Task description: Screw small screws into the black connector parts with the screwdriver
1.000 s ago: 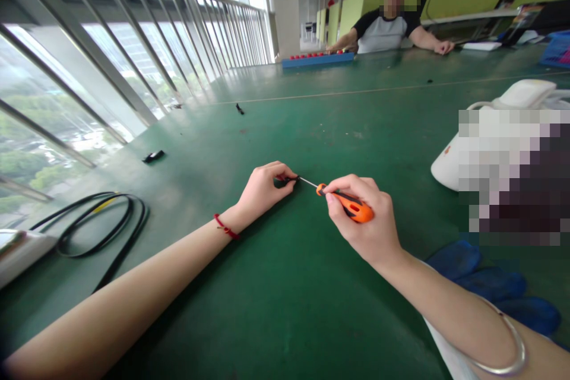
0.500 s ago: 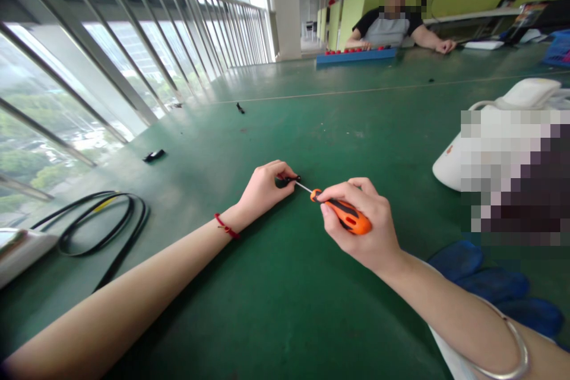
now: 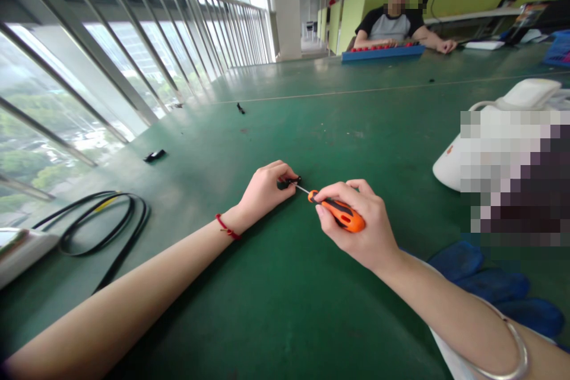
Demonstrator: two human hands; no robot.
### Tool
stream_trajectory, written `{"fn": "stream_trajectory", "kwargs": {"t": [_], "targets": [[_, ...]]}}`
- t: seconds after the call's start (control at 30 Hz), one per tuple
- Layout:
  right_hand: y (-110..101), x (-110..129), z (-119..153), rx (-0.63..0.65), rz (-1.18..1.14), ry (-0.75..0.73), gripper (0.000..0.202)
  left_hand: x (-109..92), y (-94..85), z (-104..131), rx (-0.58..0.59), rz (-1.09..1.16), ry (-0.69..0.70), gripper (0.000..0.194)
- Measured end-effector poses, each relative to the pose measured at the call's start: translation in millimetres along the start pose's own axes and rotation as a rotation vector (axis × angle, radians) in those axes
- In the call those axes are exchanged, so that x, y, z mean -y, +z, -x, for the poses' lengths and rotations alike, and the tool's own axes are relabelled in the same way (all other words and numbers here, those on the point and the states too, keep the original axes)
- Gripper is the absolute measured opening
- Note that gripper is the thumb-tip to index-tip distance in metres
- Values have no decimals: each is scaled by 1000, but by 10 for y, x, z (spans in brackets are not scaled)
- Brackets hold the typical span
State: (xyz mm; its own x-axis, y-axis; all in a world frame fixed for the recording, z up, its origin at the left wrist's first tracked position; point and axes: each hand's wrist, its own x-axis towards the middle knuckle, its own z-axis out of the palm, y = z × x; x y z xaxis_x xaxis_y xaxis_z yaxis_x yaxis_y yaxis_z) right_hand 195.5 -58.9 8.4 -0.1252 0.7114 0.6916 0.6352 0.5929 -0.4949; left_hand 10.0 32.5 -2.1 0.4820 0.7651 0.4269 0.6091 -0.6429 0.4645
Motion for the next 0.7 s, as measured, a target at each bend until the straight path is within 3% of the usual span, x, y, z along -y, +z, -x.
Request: {"fn": "stream_trajectory", "kwargs": {"t": [0.13,0.3,0.43,0.5,0.6,0.7], "targets": [[6,12,-3,-5,-54,84,6,-11,-5,0,6,-22,-2,11],[26,20,-3,-144,-165,77,36,-17,0,4,11,-41,1,11],[23,30,15,-28,-111,88,20,-17,1,5,11,-37,5,11],[23,39,25,-39,-52,71,14,-20,0,6,7,-41,6,11],[29,48,26,-124,-52,7,32,-26,-3,6,11,-49,1,11],[28,59,21,-63,-67,8,36,-32,-6,4,15,-47,2,11]]}}
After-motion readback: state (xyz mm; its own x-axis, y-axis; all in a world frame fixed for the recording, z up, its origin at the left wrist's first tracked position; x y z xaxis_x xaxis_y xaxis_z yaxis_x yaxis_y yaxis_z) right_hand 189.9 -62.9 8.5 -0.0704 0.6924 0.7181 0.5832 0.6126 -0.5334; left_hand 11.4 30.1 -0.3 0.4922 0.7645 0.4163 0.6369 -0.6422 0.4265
